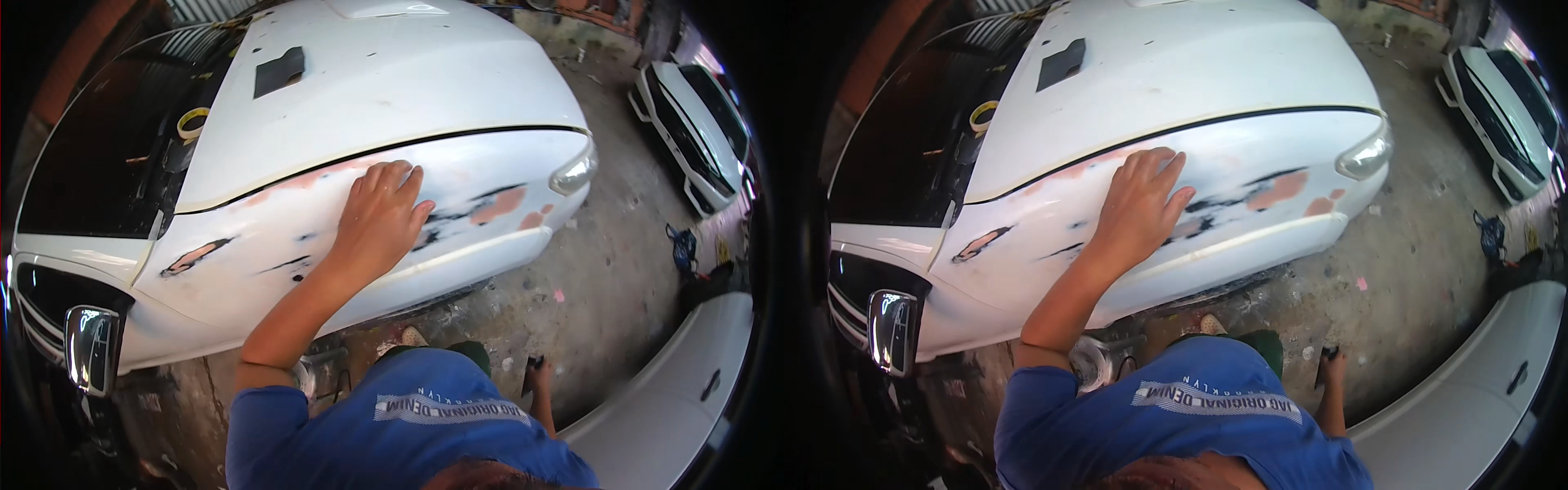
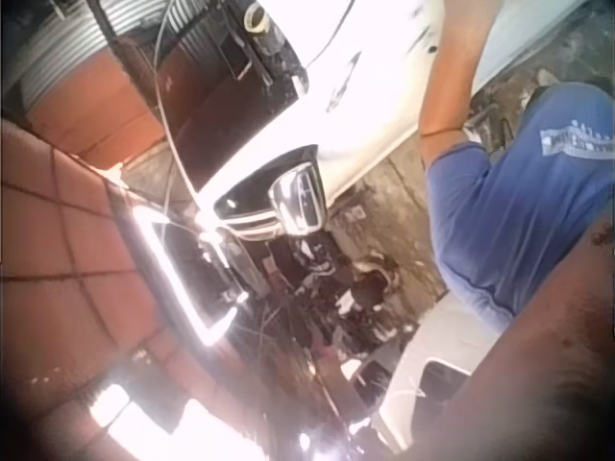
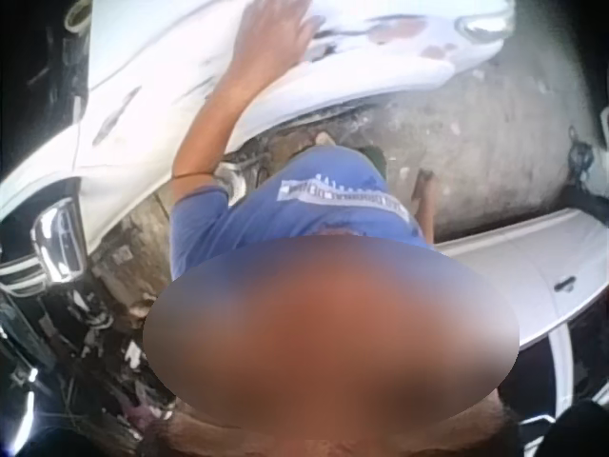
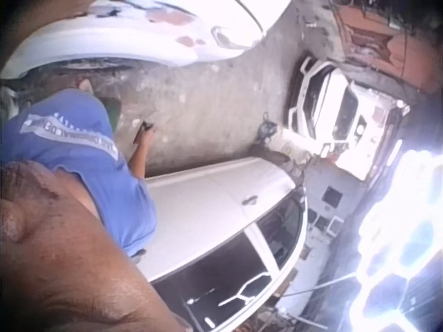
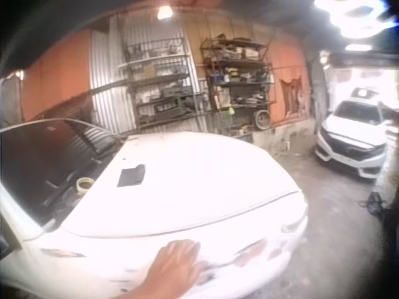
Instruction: The person sands the fender and hood of a white vehicle using a sanding block, periodically dipping the block in a bucket of water and wiping the surface with a cloth.
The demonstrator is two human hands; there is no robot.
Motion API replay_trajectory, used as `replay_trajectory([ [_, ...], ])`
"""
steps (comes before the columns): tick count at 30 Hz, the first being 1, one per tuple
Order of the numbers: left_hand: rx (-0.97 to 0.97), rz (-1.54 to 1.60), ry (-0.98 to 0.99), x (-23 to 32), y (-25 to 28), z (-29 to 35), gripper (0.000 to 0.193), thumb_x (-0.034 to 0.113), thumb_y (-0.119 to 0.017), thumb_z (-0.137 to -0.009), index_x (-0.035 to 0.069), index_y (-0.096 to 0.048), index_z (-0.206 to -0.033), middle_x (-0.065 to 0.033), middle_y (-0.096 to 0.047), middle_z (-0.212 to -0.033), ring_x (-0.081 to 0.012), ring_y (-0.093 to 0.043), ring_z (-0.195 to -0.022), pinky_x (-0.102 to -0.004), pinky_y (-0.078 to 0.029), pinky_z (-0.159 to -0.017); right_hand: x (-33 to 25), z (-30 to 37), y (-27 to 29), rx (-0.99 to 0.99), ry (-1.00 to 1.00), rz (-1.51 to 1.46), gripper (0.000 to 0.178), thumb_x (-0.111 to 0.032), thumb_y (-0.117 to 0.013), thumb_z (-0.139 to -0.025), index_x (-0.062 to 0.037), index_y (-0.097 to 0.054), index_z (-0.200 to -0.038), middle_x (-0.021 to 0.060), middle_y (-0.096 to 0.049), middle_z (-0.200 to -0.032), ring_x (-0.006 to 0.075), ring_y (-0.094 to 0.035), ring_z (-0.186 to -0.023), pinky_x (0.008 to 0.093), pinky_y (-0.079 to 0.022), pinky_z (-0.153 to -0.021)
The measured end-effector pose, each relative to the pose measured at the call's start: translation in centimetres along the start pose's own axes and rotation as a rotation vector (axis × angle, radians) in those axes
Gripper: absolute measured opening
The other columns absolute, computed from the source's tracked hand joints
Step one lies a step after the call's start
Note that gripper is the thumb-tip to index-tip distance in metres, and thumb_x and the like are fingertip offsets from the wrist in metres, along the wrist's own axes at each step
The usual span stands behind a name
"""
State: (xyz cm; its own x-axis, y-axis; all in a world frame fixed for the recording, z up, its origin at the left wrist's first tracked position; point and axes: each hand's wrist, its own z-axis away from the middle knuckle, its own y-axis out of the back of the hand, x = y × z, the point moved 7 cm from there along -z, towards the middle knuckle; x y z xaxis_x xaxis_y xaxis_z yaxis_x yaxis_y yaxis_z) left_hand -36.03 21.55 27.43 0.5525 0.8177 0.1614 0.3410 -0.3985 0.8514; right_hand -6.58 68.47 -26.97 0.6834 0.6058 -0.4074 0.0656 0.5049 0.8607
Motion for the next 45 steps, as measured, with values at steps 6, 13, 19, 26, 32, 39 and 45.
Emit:
replay_trajectory([
  [6,0.043,-0.169,0.047,-1.7,-0.3,-1.9,0.052,0.034,-0.07,-0.091,-0.001,-0.063,-0.129,-0.0133,-0.058,-0.129,-0.0305,-0.052,-0.122,-0.048,-0.037,-0.104,-1.5,-0.9,-2.3,-0.336,-0.013,0.228,0.066,-0.028,-0.078,-0.076,0.0039,-0.057,-0.13,0.031,-0.054,-0.129,0.0469,-0.056,-0.121,0.0495,-0.048,-0.102],
  [13,-0.036,-0.186,0.249,-3.5,1.1,-2.8,0.042,0.029,-0.073,-0.089,0.002,-0.067,-0.12,-0.0134,-0.06,-0.119,-0.0312,-0.055,-0.115,-0.0453,-0.043,-0.097,-5.6,-11.9,-3.9,-0.495,0.246,0.309,0.065,-0.032,-0.078,-0.071,0.003,-0.062,-0.124,0.0308,-0.062,-0.121,0.0477,-0.06,-0.114,0.0513,-0.05,-0.099],
  [19,0.06,-0.348,0.324,-4.7,4.3,-1.9,0.021,0.005,-0.074,-0.084,0.003,-0.07,-0.104,-0.0142,-0.064,-0.102,-0.0354,-0.061,-0.093,-0.045,-0.051,-0.082,-8.8,-21.1,-3.1,-0.599,0.27,0.29,0.061,-0.028,-0.076,-0.07,0.0045,-0.061,-0.12,0.0306,-0.063,-0.12,0.048,-0.062,-0.111,0.0525,-0.051,-0.096],
  [26,-0.047,-0.512,0.479,-5.1,4.7,-1.7,0.025,0.0,-0.069,-0.082,0.002,-0.069,-0.106,-0.0131,-0.065,-0.106,-0.034,-0.062,-0.095,-0.044,-0.052,-0.085,-7.3,-27.4,-3.9,-0.78,0.253,0.367,0.057,-0.026,-0.071,-0.073,0.0057,-0.061,-0.119,0.0297,-0.061,-0.118,0.0473,-0.061,-0.109,0.0542,-0.05,-0.094],
  [32,-0.055,-0.706,0.611,-6.8,6.0,0.0,0.022,0.001,-0.064,-0.087,0.0,-0.069,-0.109,-0.0158,-0.067,-0.112,-0.0353,-0.063,-0.103,-0.0455,-0.05,-0.091,-3.5,-30.3,-7.5,-0.816,0.189,0.358,0.056,-0.026,-0.071,-0.075,0.0063,-0.063,-0.119,0.0289,-0.062,-0.118,0.0431,-0.063,-0.108,0.0514,-0.051,-0.094],
  [39,-0.019,-0.742,0.773,-6.4,6.2,1.8,0.026,0.0,-0.061,-0.09,0.002,-0.07,-0.114,-0.0161,-0.066,-0.116,-0.0349,-0.062,-0.107,-0.0454,-0.049,-0.094,-4.2,-32.3,-9.0,-0.879,0.155,0.343,0.053,-0.026,-0.07,-0.076,0.0061,-0.064,-0.118,0.0272,-0.064,-0.115,0.0406,-0.064,-0.106,0.05,-0.052,-0.092],
  [45,-0.025,-0.713,0.79,-5.4,4.8,0.5,0.024,0.001,-0.063,-0.088,0.003,-0.073,-0.109,-0.0126,-0.063,-0.101,-0.0298,-0.06,-0.094,-0.0386,-0.048,-0.084,-4.7,-32.5,-9.5,-0.922,0.132,0.311,0.05,-0.025,-0.069,-0.077,0.0059,-0.065,-0.116,0.0257,-0.066,-0.112,0.039,-0.065,-0.104,0.0493,-0.052,-0.09],
])
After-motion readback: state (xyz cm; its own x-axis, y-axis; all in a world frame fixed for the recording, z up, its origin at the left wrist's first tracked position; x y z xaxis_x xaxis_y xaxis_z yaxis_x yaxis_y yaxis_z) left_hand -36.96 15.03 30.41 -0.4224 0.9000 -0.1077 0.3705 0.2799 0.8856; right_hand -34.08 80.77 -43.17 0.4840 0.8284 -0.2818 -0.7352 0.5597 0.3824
